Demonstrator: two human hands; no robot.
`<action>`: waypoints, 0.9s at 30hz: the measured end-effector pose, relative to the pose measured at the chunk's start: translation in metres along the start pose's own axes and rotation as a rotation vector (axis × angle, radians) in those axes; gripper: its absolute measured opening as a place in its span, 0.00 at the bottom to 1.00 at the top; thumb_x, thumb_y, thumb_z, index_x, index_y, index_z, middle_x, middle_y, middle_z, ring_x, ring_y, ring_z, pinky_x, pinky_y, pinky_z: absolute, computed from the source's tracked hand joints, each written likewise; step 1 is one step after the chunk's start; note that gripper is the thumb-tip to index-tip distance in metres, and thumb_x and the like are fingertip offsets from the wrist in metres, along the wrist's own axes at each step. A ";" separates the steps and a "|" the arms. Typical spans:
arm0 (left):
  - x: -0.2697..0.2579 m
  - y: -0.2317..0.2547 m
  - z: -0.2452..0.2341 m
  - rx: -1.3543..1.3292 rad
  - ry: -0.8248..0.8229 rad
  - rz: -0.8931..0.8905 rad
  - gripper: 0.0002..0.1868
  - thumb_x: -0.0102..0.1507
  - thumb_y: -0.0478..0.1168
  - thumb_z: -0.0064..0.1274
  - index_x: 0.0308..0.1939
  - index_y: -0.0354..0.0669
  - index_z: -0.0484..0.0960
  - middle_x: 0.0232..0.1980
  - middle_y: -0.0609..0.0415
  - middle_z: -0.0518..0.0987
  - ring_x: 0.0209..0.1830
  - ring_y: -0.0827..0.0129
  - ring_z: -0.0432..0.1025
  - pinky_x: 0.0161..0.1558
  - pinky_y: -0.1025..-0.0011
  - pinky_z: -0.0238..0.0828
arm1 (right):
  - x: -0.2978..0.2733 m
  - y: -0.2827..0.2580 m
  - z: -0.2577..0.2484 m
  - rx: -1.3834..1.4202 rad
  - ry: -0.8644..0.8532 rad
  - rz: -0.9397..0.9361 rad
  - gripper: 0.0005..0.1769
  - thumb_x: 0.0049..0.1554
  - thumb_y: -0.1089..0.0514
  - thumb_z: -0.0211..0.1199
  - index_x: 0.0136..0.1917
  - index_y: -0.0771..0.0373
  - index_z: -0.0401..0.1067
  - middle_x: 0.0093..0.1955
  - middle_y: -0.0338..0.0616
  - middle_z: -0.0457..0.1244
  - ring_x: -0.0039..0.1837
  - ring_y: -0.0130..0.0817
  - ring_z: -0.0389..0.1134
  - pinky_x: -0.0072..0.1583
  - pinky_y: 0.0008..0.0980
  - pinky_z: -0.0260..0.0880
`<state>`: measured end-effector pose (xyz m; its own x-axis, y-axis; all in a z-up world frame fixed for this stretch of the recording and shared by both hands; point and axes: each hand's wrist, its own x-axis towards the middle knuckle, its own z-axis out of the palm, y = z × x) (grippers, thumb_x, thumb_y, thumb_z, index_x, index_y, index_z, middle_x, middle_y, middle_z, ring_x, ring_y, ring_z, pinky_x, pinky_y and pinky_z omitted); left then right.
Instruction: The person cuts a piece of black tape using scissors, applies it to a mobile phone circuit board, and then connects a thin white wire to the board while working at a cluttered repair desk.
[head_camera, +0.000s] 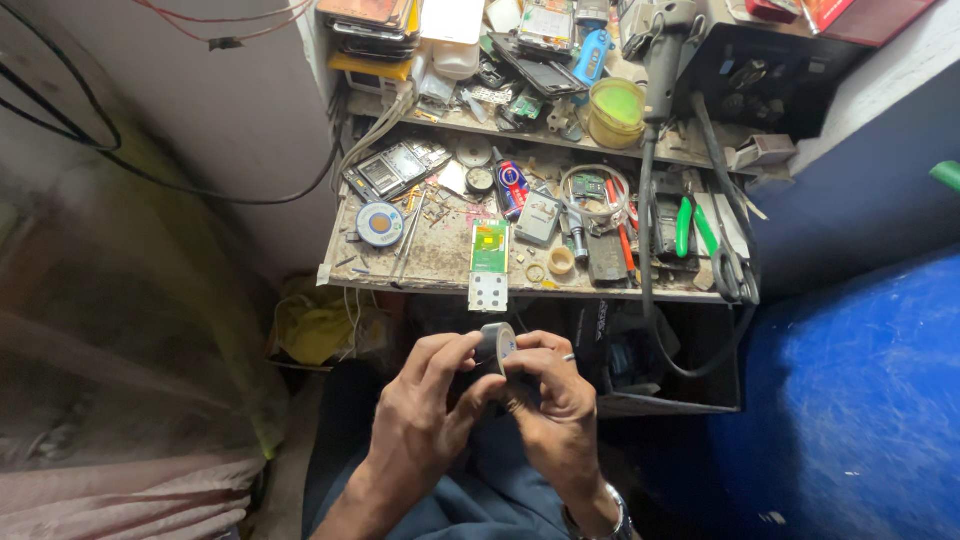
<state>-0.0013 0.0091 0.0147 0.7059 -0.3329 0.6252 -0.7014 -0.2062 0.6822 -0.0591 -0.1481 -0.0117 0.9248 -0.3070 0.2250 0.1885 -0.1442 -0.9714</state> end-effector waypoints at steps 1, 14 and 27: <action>0.001 0.001 -0.001 -0.032 0.005 -0.023 0.20 0.61 0.37 0.62 0.55 0.33 0.78 0.46 0.46 0.78 0.36 0.62 0.79 0.34 0.70 0.78 | 0.000 -0.001 0.001 -0.029 -0.005 -0.046 0.17 0.49 0.73 0.73 0.50 0.64 0.75 0.57 0.45 0.63 0.58 0.32 0.66 0.54 0.27 0.73; -0.001 0.010 -0.002 0.092 0.011 -0.025 0.08 0.61 0.33 0.62 0.42 0.39 0.79 0.40 0.49 0.78 0.35 0.57 0.77 0.33 0.65 0.75 | -0.005 -0.011 0.004 -0.184 0.003 -0.023 0.11 0.51 0.64 0.74 0.47 0.66 0.77 0.46 0.40 0.65 0.46 0.27 0.66 0.49 0.24 0.68; 0.024 0.008 -0.021 0.104 -0.083 -0.054 0.07 0.61 0.35 0.60 0.39 0.39 0.78 0.40 0.51 0.78 0.38 0.56 0.75 0.39 0.62 0.72 | -0.002 -0.007 0.005 0.041 -0.077 0.171 0.14 0.54 0.58 0.73 0.49 0.69 0.79 0.44 0.38 0.69 0.46 0.22 0.70 0.51 0.22 0.72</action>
<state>0.0117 0.0187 0.0433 0.7357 -0.3928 0.5518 -0.6717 -0.3186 0.6687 -0.0610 -0.1417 -0.0058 0.9667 -0.2509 0.0511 0.0380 -0.0566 -0.9977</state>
